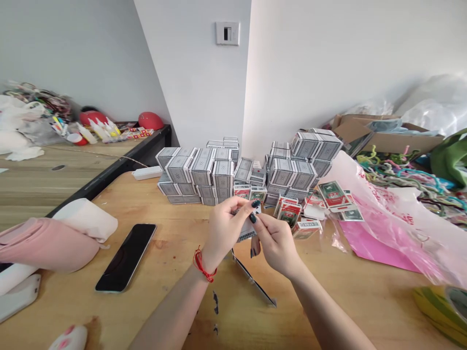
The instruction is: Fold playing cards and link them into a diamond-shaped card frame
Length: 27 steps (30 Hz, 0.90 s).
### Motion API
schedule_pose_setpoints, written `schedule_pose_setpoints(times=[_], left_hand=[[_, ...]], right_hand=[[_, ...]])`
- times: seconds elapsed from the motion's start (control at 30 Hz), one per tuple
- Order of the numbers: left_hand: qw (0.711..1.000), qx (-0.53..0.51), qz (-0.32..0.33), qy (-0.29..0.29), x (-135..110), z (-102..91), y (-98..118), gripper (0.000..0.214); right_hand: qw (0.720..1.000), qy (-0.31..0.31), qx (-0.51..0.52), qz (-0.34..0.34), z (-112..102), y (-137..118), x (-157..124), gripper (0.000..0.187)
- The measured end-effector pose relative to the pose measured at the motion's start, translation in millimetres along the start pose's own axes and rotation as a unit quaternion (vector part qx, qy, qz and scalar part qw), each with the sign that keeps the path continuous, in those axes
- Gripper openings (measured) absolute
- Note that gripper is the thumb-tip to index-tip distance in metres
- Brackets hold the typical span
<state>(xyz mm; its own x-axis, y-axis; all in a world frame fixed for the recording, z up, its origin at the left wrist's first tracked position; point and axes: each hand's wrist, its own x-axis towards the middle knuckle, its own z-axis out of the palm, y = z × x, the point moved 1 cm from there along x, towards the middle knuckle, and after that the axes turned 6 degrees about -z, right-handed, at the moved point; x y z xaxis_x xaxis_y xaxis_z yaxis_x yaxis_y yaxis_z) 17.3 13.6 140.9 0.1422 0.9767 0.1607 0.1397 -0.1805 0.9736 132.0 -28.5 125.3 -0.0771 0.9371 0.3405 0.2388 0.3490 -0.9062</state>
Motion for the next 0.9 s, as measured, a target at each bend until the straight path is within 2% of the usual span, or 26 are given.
schedule_pose_setpoints(times=[0.07,0.13,0.2,0.27,0.4,0.57,0.63,0.77,0.9], left_hand=[[0.995,-0.089,-0.050,-0.012,2,0.5,-3,0.038],[0.977,-0.179,-0.106,-0.050,4,2.3,-5,0.047],[0.963,-0.224,-0.126,-0.081,5,4.4,-6,0.047],[0.970,-0.205,-0.105,-0.075,5,5.4,-6,0.039],[0.997,-0.069,-0.031,-0.027,1,5.0,-4,0.031],[0.998,0.032,0.026,0.038,-3,7.6,-6,0.032],[0.998,0.034,0.032,0.035,-6,10.9,-8,0.035],[1.000,-0.001,0.020,-0.012,-10,16.5,-13,0.038],[1.000,-0.004,0.029,0.004,-10,16.9,-17,0.041]], right_hand=[[1.000,0.023,0.001,-0.003,-2,1,0,0.038],[0.998,0.059,0.022,-0.004,-5,2,2,0.037],[0.994,0.096,0.053,-0.003,-8,2,4,0.035],[0.991,0.110,0.078,-0.003,-10,2,6,0.033],[0.993,0.091,0.072,0.001,-10,1,7,0.034],[0.994,0.065,0.080,0.022,-9,1,5,0.045],[0.992,0.079,0.094,0.030,-9,2,6,0.048],[0.984,0.111,0.130,0.050,-6,3,9,0.048],[0.984,0.125,0.118,0.049,-3,5,8,0.043]])
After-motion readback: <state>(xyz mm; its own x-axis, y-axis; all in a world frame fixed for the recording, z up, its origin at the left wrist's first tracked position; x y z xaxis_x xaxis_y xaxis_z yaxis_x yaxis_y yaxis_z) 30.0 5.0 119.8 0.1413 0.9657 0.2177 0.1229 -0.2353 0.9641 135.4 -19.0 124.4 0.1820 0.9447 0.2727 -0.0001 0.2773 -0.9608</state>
